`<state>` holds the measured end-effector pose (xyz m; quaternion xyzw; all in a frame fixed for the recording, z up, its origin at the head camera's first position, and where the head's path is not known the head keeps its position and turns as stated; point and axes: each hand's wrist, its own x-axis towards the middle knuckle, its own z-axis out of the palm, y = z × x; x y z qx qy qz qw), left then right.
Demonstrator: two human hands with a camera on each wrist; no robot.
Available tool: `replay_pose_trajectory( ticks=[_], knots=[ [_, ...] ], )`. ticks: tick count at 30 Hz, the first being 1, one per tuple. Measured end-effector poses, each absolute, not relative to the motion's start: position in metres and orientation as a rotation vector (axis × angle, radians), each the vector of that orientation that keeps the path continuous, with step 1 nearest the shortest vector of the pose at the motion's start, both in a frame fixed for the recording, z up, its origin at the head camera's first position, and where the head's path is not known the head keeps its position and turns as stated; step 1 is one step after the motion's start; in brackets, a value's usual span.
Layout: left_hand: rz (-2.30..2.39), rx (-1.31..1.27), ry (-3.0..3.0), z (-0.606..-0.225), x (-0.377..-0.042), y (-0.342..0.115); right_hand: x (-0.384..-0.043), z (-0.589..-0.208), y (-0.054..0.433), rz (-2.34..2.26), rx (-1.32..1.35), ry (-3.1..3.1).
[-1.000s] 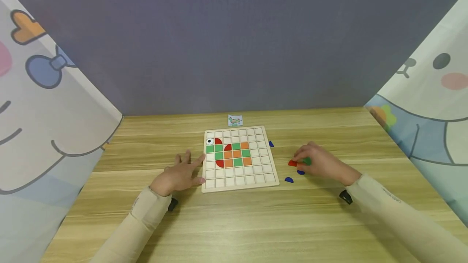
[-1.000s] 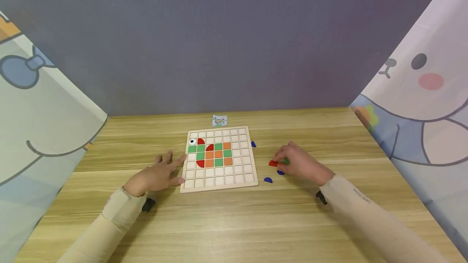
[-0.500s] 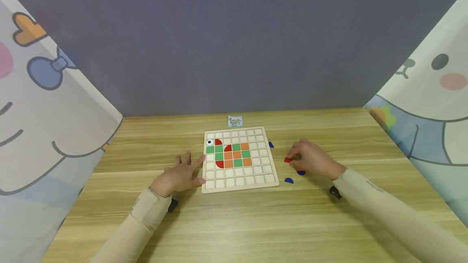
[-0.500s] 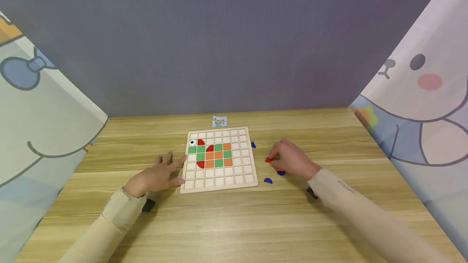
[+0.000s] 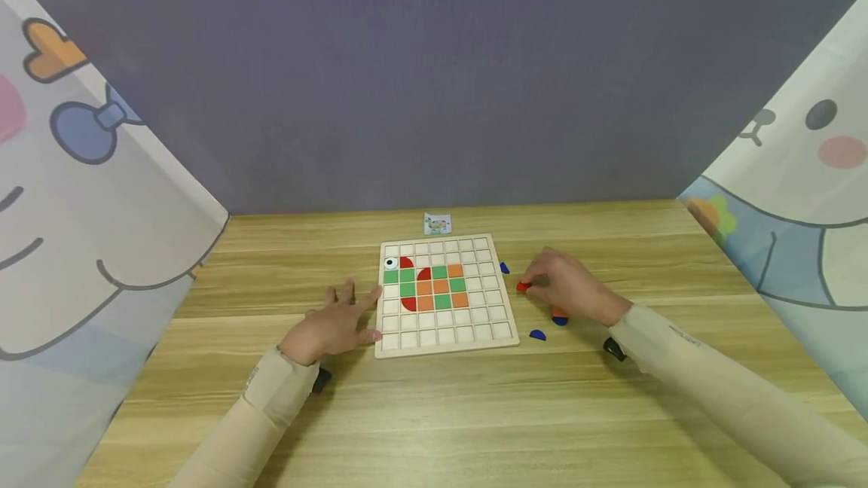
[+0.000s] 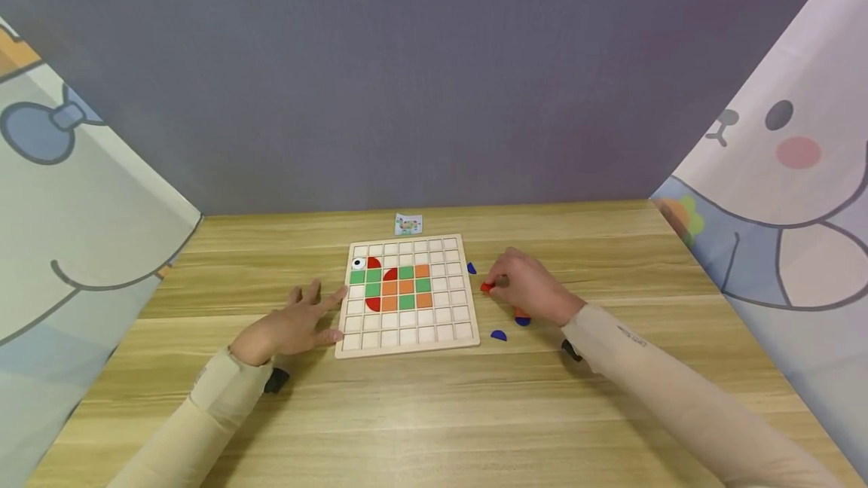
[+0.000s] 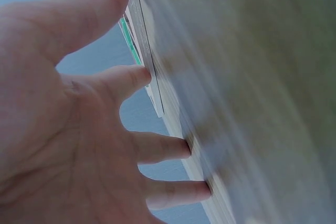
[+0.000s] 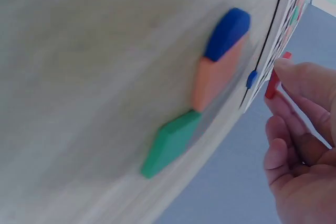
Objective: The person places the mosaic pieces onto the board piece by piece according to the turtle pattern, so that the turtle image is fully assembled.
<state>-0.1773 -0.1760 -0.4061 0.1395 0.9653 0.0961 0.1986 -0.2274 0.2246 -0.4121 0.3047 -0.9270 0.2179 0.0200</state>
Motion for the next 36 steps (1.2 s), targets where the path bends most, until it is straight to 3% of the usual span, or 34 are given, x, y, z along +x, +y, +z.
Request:
replay_pose_trajectory(
  ticks=[22, 36],
  knots=[
    [0.234, 0.392, 2.709, -0.404, -0.177, -0.175, -0.266, -0.403, 0.150, 0.800, 0.991, -2.895],
    [0.251, 0.391, 2.707, -0.403, -0.178, -0.175, -0.274, -0.411, 0.134, 0.802, 0.908, -2.978]
  ],
)
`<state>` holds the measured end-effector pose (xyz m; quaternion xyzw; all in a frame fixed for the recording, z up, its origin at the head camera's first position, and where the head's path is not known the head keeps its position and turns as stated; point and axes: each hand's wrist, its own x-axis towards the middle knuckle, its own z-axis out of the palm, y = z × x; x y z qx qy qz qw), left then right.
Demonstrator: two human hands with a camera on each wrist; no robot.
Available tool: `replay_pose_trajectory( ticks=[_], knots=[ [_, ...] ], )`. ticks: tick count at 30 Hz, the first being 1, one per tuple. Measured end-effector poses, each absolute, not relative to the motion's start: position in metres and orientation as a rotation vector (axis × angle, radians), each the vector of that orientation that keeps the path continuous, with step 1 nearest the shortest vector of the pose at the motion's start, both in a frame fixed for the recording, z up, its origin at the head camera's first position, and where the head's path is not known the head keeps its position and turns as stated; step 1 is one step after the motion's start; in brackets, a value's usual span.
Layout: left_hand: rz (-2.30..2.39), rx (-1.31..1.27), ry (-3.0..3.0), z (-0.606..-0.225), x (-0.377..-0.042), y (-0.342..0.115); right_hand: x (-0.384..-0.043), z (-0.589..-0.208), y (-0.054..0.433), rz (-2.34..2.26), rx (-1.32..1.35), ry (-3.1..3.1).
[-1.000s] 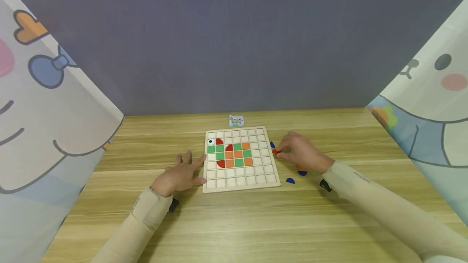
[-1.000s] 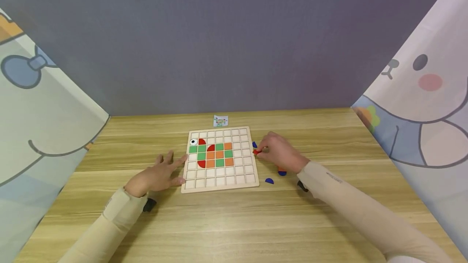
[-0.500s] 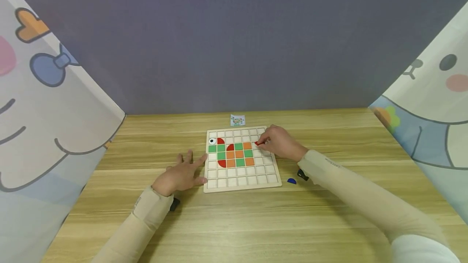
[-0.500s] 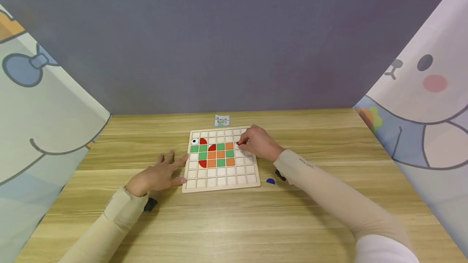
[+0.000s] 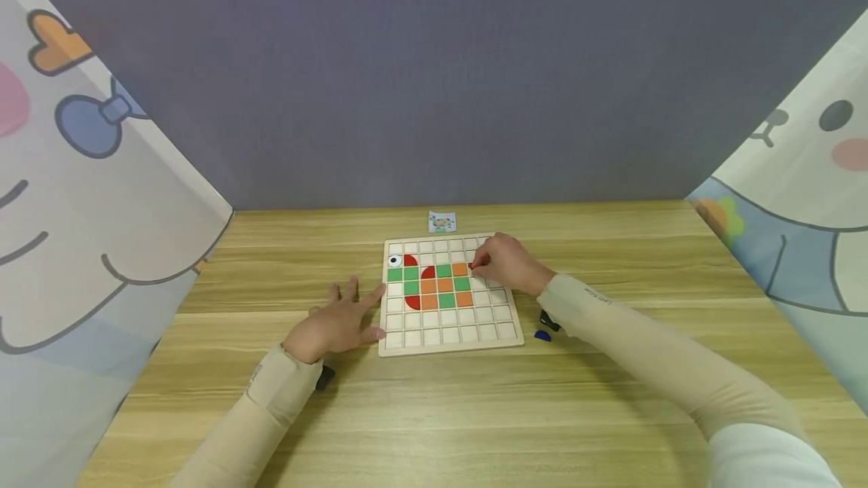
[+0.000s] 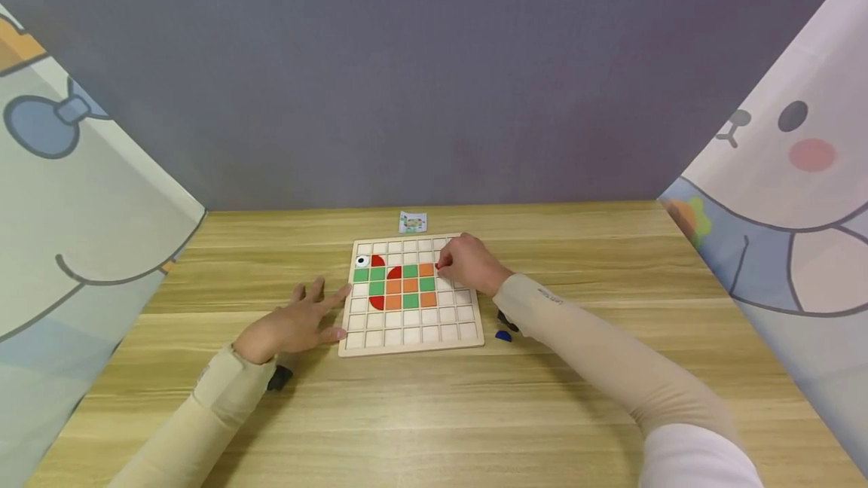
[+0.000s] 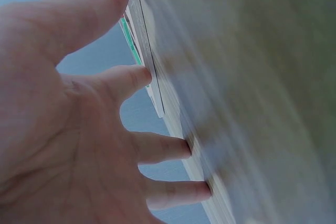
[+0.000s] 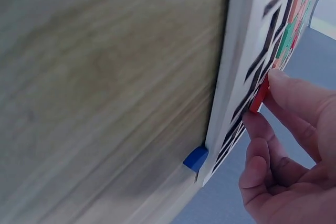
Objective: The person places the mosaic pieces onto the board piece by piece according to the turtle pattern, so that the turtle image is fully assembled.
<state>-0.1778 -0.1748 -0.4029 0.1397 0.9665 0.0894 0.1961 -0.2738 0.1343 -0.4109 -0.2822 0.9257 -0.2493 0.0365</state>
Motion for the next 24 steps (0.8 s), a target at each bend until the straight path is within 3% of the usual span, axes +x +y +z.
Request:
replay_pose_trajectory(
  ticks=[24],
  knots=[
    [0.259, 0.397, 2.701, -0.4019, -0.1767, -0.1762, -0.2663, -0.4089, 0.1343, -0.712, -0.906, 2.823]
  ],
)
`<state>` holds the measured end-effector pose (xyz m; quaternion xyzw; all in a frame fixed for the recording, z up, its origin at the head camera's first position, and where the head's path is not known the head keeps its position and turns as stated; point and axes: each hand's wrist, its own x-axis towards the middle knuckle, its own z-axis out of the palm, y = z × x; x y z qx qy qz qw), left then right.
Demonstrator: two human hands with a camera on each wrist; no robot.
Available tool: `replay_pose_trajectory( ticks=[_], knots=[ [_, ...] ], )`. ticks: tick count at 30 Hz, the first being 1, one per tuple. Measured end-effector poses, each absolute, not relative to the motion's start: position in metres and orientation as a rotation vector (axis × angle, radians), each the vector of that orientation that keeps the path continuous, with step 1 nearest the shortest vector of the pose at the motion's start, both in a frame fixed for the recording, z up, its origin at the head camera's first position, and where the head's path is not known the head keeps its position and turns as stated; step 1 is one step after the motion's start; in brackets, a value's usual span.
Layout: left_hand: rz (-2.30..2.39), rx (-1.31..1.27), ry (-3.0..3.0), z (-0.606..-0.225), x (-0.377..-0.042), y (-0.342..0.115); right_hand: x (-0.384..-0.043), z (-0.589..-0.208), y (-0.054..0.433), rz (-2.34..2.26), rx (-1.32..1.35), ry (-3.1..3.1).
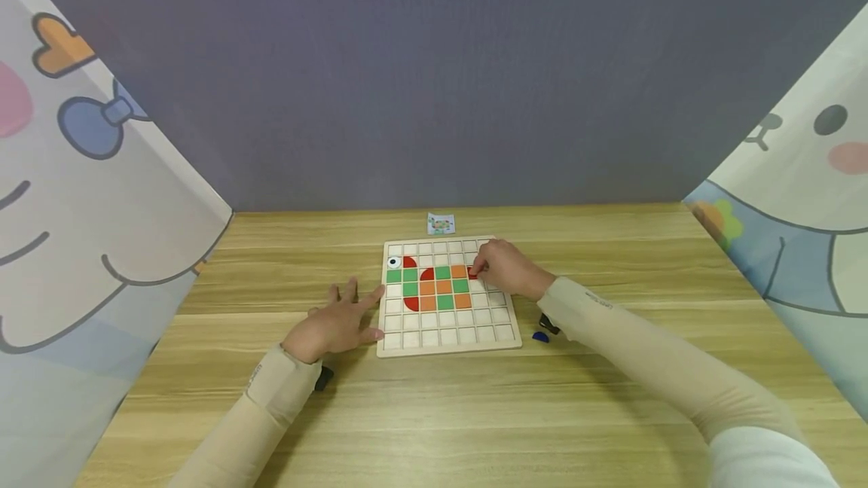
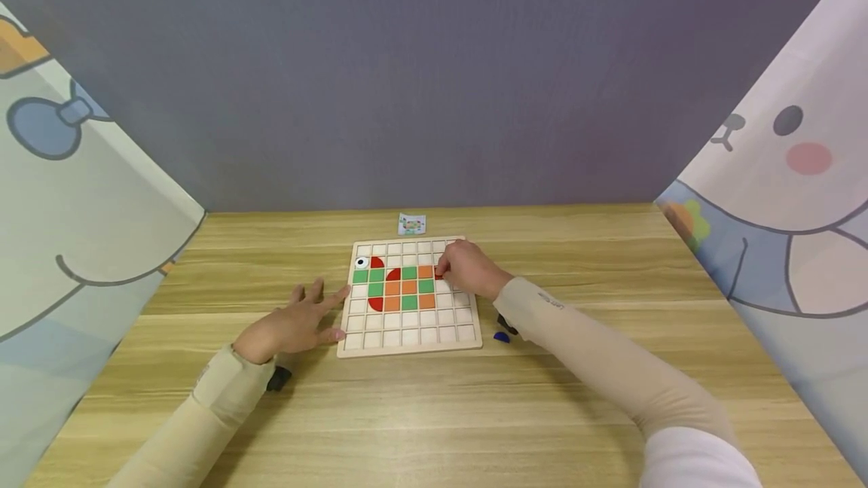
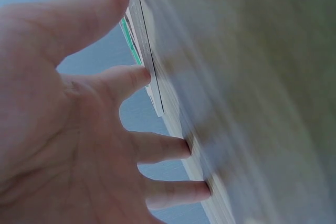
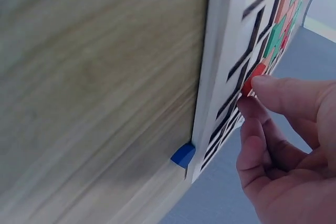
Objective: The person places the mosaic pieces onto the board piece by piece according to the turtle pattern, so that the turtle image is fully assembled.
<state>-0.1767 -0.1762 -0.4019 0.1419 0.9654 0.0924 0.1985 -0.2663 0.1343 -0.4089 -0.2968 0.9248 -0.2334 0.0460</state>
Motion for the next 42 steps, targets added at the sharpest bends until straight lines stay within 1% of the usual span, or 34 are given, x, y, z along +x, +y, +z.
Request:
replay_pose_trajectory(
  ticks=[12, 20, 24, 31, 42],
  knots=[
    [0.277, 0.408, 2.703, -0.404, -0.177, -0.175, -0.265, -0.409, 0.135, -0.721, -0.856, 2.829],
    [0.260, 0.399, 2.700, -0.405, -0.178, -0.175, -0.261, -0.406, 0.144, -0.696, -0.946, 2.819],
    [0.260, 0.399, 2.700, -0.405, -0.177, -0.175, -0.253, -0.401, 0.160, -0.718, -1.002, 2.828],
    [0.270, 0.400, 2.698, -0.403, -0.176, -0.175, -0.232, -0.395, 0.200, -0.775, -0.951, 2.831],
    [0.255, 0.403, 2.700, -0.404, -0.176, -0.178, -0.199, -0.405, 0.264, -0.675, -1.009, 2.836]
  ],
)
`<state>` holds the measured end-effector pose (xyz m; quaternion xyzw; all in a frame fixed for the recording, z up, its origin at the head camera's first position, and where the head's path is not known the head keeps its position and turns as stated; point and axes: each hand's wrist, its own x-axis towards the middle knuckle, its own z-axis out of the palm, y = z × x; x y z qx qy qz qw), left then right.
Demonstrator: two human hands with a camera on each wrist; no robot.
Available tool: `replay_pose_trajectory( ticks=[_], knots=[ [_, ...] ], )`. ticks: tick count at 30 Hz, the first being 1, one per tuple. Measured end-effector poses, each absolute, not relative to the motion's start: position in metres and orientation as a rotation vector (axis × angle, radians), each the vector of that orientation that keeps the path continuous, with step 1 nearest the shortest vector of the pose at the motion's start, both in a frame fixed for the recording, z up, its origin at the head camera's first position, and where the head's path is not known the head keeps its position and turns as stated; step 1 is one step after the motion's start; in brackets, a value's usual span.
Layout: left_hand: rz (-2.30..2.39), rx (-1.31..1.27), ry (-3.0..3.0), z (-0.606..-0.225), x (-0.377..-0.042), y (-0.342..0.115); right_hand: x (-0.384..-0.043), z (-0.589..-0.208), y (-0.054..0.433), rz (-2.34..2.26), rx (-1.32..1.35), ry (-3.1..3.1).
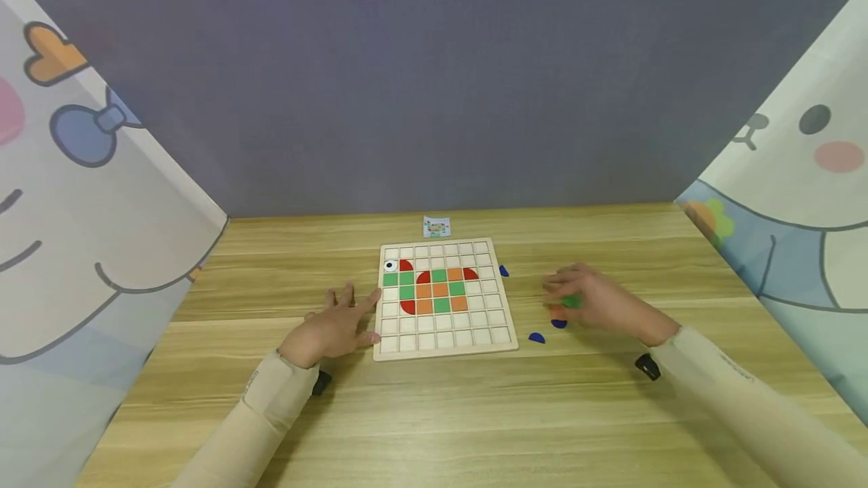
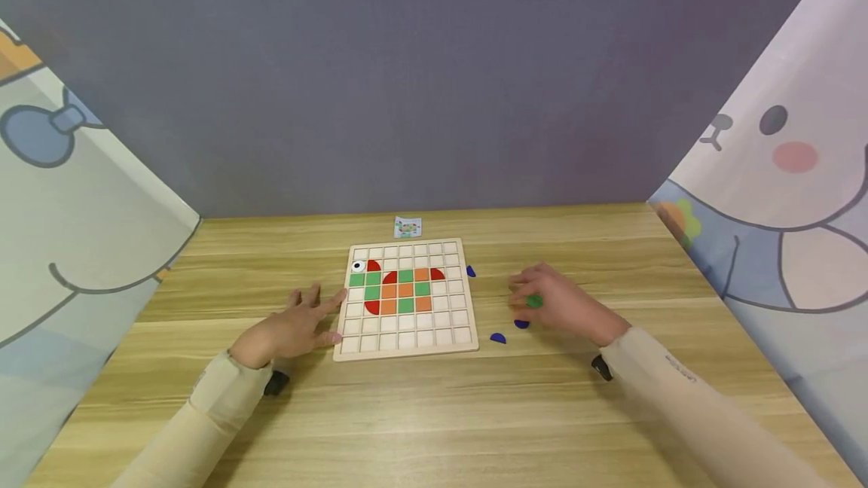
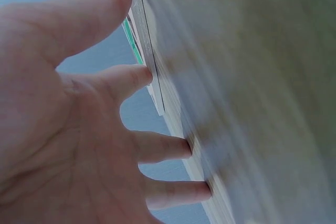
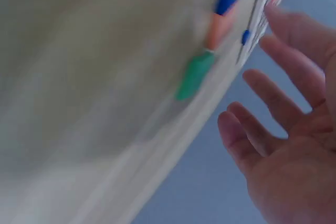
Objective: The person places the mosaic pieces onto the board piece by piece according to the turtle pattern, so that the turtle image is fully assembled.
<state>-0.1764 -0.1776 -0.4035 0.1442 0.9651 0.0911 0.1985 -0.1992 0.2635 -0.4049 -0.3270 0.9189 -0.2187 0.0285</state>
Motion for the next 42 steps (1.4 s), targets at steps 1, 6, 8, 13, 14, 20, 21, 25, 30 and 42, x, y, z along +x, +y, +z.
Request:
replay_pose_trajectory(
  ticks=[1, 6, 8, 13, 14, 20, 21, 25, 30, 42],
  knots=[
    [0.255, 0.404, 2.700, -0.404, -0.176, -0.178, -0.196, -0.407, 0.267, -0.669, -1.019, 2.829],
    [0.261, 0.407, 2.703, -0.404, -0.176, -0.179, -0.187, -0.414, 0.277, -0.659, -1.084, 2.827],
    [0.262, 0.411, 2.705, -0.404, -0.175, -0.180, -0.186, -0.416, 0.278, -0.662, -1.113, 2.844],
    [0.271, 0.411, 2.705, -0.406, -0.175, -0.182, -0.190, -0.420, 0.274, -0.648, -1.183, 2.873],
    [0.272, 0.410, 2.705, -0.406, -0.175, -0.182, -0.192, -0.420, 0.273, -0.647, -1.191, 2.874],
    [0.283, 0.417, 2.704, -0.405, -0.175, -0.181, -0.199, -0.417, 0.264, -0.588, -1.183, 2.908],
    [0.282, 0.417, 2.702, -0.405, -0.175, -0.181, -0.200, -0.417, 0.263, -0.579, -1.175, 2.915],
    [0.277, 0.412, 2.698, -0.405, -0.175, -0.181, -0.203, -0.417, 0.258, -0.567, -1.136, 2.933],
    [0.287, 0.406, 2.697, -0.405, -0.175, -0.181, -0.206, -0.417, 0.250, -0.568, -1.075, 2.933],
    [0.273, 0.416, 2.703, -0.407, -0.177, -0.180, -0.215, -0.419, 0.237, -0.609, -0.964, 2.926]
  ],
)
